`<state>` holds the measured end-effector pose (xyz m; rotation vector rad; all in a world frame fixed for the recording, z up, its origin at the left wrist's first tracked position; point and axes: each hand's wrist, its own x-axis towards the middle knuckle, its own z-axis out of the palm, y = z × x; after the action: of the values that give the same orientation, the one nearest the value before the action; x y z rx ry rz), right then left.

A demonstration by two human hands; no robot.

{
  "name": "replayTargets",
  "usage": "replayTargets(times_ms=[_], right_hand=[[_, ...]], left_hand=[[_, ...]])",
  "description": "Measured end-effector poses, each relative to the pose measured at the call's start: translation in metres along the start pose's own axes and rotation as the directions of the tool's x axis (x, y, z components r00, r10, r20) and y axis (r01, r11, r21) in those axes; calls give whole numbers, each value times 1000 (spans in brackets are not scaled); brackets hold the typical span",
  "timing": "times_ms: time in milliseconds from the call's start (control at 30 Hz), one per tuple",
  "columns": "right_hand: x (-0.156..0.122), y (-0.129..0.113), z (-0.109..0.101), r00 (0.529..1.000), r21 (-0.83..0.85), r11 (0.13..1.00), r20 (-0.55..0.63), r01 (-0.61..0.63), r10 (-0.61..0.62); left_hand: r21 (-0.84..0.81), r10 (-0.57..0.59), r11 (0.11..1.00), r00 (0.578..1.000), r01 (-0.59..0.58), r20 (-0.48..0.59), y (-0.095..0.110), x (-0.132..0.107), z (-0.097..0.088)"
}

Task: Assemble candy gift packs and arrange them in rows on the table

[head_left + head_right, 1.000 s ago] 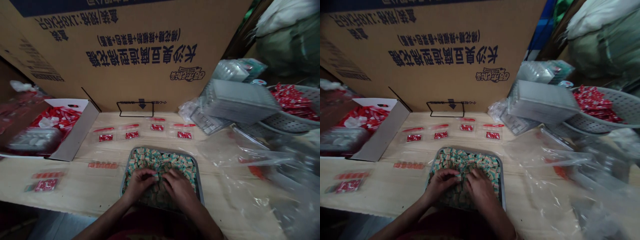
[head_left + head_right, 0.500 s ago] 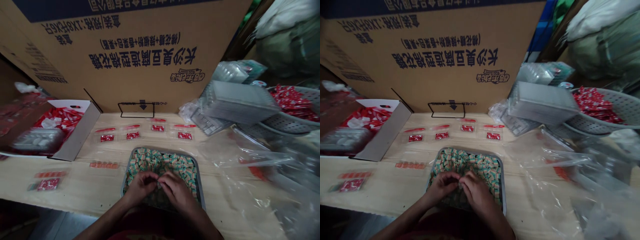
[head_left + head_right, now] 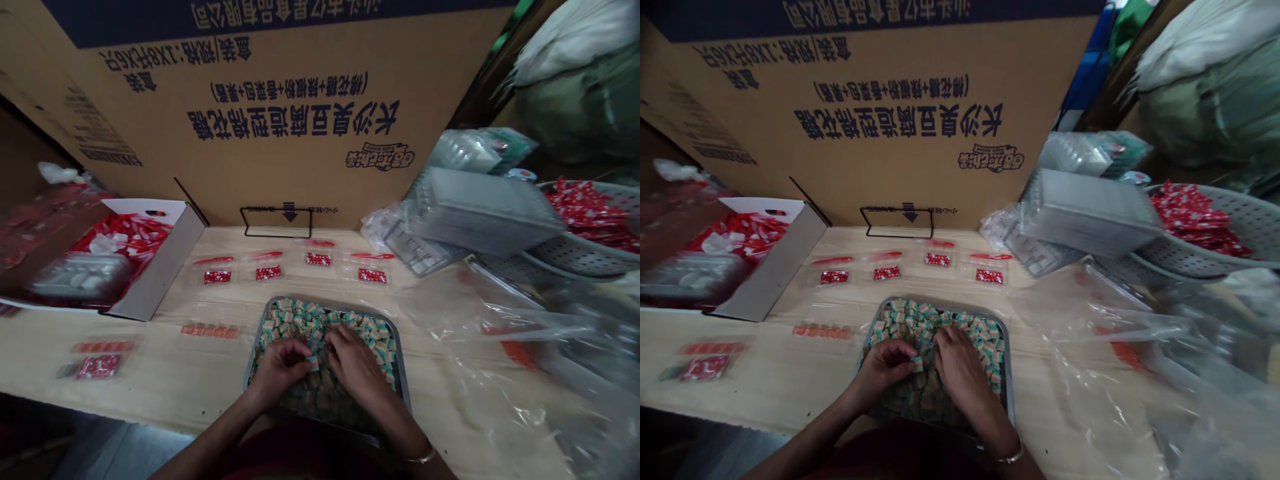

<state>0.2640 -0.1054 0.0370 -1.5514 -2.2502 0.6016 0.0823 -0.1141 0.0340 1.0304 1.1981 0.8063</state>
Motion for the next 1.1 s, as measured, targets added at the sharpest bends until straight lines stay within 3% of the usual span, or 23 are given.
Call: replayTargets(times_ms=[300,500,633,767,867,967,1100], right_hand=[[1,4,2,1000,-29,999,25,12,-12],[6,9,-1,987,12,990,69,141,-142],[7,11,1,984,-38,986,76,161,-158],[-1,4,-3,988,164,974,-4,154,-155],[-9,-3,-7,984,346,925,20,158,-176],[-13,-7,-5,979,378,911,41,168,-198],[-12,-6,0,993,465,877,-53,120,-107]], left_hand=[[22,20,1000,1000,-20,-19,3,2,1],[48,49,998,998,-47,-44,1,2,0],[63,76,995,996,-73,-47,1,1,-1],[43,86,996,994,-83,-73,2,0,1],[30,84,996,995,-82,-59,4,0,4],[34,85,996,996,-83,-32,6,1,6],[4,58,998,998,-58,31,10,0,6]])
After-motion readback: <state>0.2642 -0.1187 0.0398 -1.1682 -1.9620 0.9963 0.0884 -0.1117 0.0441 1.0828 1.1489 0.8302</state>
